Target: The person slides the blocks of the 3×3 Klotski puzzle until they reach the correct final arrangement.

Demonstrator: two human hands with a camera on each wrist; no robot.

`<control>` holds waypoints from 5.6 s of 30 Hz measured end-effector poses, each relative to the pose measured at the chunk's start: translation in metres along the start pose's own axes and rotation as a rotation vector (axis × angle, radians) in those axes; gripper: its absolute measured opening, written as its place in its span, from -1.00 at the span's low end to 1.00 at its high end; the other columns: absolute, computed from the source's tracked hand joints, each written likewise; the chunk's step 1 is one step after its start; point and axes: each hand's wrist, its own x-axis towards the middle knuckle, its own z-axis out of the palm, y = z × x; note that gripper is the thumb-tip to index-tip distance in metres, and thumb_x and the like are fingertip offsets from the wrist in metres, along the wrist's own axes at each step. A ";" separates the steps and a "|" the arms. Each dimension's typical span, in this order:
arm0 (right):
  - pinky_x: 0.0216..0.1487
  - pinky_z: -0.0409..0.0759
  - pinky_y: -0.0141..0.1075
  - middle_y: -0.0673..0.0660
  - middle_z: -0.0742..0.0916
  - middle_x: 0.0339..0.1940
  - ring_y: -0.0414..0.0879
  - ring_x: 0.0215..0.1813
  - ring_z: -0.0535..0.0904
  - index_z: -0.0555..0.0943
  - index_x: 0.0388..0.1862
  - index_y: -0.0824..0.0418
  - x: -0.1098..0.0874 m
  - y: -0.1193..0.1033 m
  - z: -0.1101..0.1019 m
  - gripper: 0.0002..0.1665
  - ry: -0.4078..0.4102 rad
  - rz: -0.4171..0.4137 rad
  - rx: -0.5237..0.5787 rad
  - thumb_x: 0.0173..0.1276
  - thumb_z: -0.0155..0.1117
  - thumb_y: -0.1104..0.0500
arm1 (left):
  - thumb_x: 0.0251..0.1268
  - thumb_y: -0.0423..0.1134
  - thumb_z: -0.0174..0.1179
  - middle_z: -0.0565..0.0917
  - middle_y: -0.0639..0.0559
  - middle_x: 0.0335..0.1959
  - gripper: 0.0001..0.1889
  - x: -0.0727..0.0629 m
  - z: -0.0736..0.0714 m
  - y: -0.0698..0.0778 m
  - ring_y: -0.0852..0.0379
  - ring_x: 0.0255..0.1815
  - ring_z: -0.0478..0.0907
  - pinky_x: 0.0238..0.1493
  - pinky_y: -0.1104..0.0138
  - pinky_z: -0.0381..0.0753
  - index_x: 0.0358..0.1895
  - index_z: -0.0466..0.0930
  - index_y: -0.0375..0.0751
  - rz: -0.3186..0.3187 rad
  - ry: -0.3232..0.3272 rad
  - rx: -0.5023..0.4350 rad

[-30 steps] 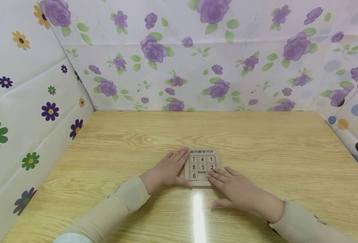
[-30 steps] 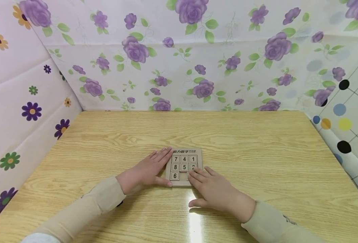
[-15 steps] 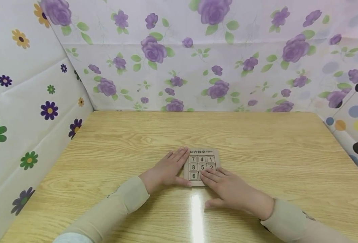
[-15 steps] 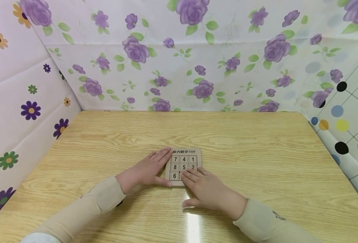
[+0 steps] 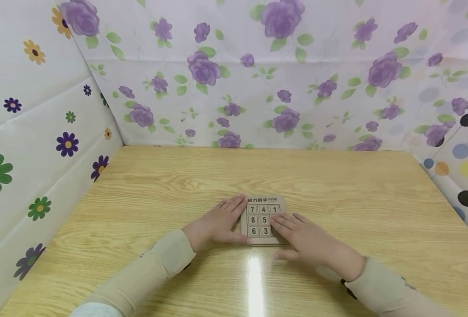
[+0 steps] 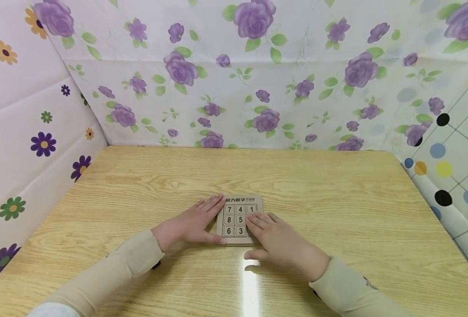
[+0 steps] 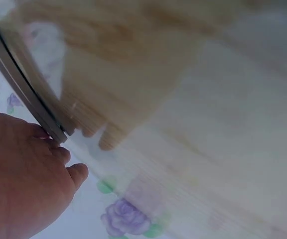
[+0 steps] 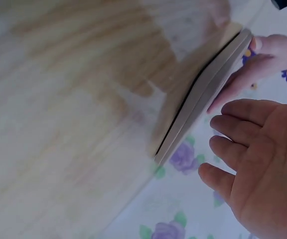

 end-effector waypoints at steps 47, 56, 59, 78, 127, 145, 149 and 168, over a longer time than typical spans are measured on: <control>0.37 0.29 0.17 0.29 0.45 0.37 0.19 0.41 0.32 0.42 0.30 0.37 -0.022 -0.014 -0.001 -0.06 -0.032 0.063 -0.019 0.28 0.02 -0.38 | 0.10 0.44 0.05 -0.22 -0.06 0.57 0.13 0.000 0.001 -0.001 0.02 0.57 -0.29 0.56 0.10 -0.21 0.53 -0.24 -0.20 -0.011 0.011 -0.030; 0.37 0.27 0.17 0.28 0.45 0.36 0.21 0.40 0.32 0.39 0.32 0.36 -0.010 -0.014 -0.006 -0.10 -0.039 0.061 0.008 0.30 0.06 -0.33 | 0.11 0.44 0.05 -0.22 -0.04 0.57 0.11 -0.001 0.001 -0.002 0.03 0.57 -0.28 0.56 0.12 -0.20 0.53 -0.21 -0.18 -0.016 0.015 -0.036; 0.36 0.28 0.18 0.28 0.45 0.36 0.21 0.40 0.32 0.38 0.33 0.36 -0.004 -0.012 -0.007 -0.11 -0.031 0.056 0.007 0.30 0.09 -0.29 | 0.11 0.43 0.06 -0.21 -0.05 0.57 0.11 -0.002 0.000 -0.001 0.02 0.57 -0.27 0.56 0.11 -0.20 0.53 -0.21 -0.19 -0.015 0.017 -0.041; 0.39 0.26 0.15 0.27 0.41 0.40 0.18 0.44 0.26 0.32 0.38 0.34 0.020 -0.011 0.005 -0.09 -0.053 0.045 0.023 0.31 0.07 -0.31 | 0.09 0.46 0.04 -0.22 -0.06 0.57 0.12 -0.001 0.002 -0.002 0.01 0.57 -0.27 0.56 0.13 -0.20 0.53 -0.22 -0.19 -0.016 0.012 -0.018; 0.41 0.20 0.17 0.26 0.39 0.42 0.19 0.44 0.25 0.33 0.38 0.34 -0.003 -0.006 0.002 -0.09 -0.040 0.063 0.014 0.30 0.09 -0.30 | 0.10 0.47 0.02 -0.23 -0.05 0.57 0.13 0.000 0.002 -0.001 0.01 0.57 -0.28 0.56 0.12 -0.20 0.53 -0.24 -0.19 -0.015 0.008 -0.015; 0.47 0.14 0.08 0.22 0.36 0.45 0.16 0.48 0.19 0.29 0.41 0.30 0.023 -0.023 0.005 -0.06 -0.042 -0.007 -0.002 0.30 0.05 -0.34 | 0.10 0.45 0.04 -0.21 -0.07 0.57 0.12 0.000 0.001 0.000 0.00 0.57 -0.27 0.56 0.11 -0.20 0.53 -0.21 -0.21 -0.004 0.011 -0.024; 0.48 0.13 0.07 0.21 0.35 0.46 0.14 0.49 0.18 0.28 0.42 0.30 0.033 -0.026 0.004 -0.06 -0.060 -0.011 0.013 0.30 0.04 -0.34 | 0.11 0.45 0.03 -0.22 -0.05 0.57 0.11 0.000 0.001 0.000 0.02 0.57 -0.27 0.56 0.12 -0.19 0.53 -0.21 -0.20 -0.012 0.009 -0.018; 0.51 0.08 0.04 0.24 0.32 0.46 0.17 0.49 0.17 0.26 0.42 0.34 0.033 -0.024 0.001 -0.07 -0.107 0.013 0.066 0.32 0.06 -0.29 | 0.12 0.43 0.04 -0.21 -0.07 0.57 0.11 -0.001 0.000 0.000 0.00 0.57 -0.25 0.56 0.12 -0.19 0.53 -0.20 -0.22 -0.003 0.013 -0.009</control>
